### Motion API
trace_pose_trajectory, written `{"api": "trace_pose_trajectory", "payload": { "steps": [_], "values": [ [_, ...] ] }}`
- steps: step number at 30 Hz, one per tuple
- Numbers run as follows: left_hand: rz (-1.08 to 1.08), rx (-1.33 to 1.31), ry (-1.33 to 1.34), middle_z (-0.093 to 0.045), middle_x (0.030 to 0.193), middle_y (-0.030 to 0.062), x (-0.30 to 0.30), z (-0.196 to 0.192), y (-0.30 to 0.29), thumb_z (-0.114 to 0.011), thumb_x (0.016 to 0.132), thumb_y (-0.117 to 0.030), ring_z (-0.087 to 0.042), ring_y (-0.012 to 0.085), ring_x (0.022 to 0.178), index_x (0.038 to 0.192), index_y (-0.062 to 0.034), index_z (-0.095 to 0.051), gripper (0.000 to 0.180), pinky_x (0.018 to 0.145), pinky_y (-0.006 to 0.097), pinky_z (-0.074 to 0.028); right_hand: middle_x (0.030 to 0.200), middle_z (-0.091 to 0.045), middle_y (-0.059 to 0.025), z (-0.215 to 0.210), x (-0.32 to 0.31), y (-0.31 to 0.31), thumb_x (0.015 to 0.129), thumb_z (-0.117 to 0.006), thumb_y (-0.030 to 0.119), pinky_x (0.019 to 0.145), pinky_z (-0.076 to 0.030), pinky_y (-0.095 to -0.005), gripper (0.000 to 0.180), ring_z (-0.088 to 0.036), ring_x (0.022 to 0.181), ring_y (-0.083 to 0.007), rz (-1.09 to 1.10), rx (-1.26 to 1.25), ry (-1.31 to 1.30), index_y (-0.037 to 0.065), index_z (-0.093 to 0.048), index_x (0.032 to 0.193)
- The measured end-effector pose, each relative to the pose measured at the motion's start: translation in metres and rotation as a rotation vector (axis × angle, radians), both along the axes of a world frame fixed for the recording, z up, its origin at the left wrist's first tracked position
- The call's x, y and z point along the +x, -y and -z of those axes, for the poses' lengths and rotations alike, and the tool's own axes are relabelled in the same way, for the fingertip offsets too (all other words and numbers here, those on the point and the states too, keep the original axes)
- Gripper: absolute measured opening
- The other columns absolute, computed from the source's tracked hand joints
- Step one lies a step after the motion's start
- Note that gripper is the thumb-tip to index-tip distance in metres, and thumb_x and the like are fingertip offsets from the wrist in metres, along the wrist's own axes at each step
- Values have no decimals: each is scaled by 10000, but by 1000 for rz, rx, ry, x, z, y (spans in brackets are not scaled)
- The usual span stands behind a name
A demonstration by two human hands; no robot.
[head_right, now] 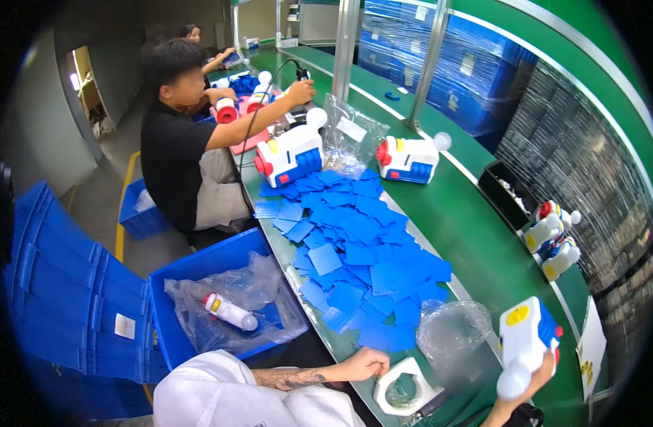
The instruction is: The person fastens screws into a toy using an electric screwdriver, places the toy on the conveyor line, and later picks up and turns another toy by hand.
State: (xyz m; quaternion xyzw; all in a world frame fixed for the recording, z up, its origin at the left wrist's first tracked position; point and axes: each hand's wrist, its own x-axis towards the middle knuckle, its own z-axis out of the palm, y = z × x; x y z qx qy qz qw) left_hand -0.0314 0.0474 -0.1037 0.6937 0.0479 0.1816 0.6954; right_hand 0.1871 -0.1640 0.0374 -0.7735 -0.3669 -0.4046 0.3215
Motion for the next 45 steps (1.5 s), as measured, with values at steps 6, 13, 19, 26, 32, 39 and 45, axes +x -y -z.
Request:
{"api": "trace_pose_trajectory", "payload": {
  "steps": [6,13,19,26,32,39,45],
  "values": [
    [58,-106,-21,-505,546,55,4,9,-2,-389,647,45,-480,124,472,611,2,-506,129,434,252,-351,1195,-404,-163,-23,-36,27,752,-563,228,958,-271,-545,491,-375,1133,-335,-82,-207,369,108,-384,1193],
    [435,-829,30,-547,875,85,7,-30,-19,-391,872,-221,-549,134,746,1041,-31,-506,280,558,258,-458,1063,-523,-183,-41,-86,26,809,-454,318,790,-248,-737,357,-482,989,-450,-665,-599,317,114,-472,1101],
    [740,-1078,3,-465,1158,113,-4,-63,2,-376,882,-363,-476,184,1033,1264,-38,-342,502,806,306,-431,1132,-477,-153,-43,-160,0,702,-601,375,841,-300,-668,543,-452,1072,-340,-716,-610,330,101,-432,1139],
    [1046,-1094,-418,-411,1213,118,-78,-36,-13,-403,863,-395,-431,190,1084,1287,-28,-291,572,859,307,-382,1231,-406,-72,-15,-153,-23,699,-621,267,882,-325,-590,482,-360,1138,-316,-272,-344,88,384,-452,1135],
    [1054,-942,-679,-365,1260,122,-100,-65,-40,-426,848,-422,-393,196,1127,1308,-18,-247,638,904,308,-340,1315,-244,-209,15,-143,11,817,-551,244,997,-246,-376,624,-308,1197,-352,-875,435,-1305,52,-221,1310],
    [401,-513,-570,-311,1315,127,-10,-76,12,-453,829,-454,-349,203,1178,1331,-7,-195,720,956,308,-291,1331,-234,-225,62,-168,10,778,-618,246,993,-234,-334,822,-285,1222,-281,-767,491,-1141,16,-73,1349],
    [93,-190,-427,-316,1299,169,-11,-121,29,-566,740,-483,-345,238,1170,1329,24,-178,869,972,322,-265,1381,-153,-147,90,-178,-1,853,-434,170,1012,-181,-315,655,-207,1257,-216,-870,903,-1307,54,-42,1365]
  ]
}}
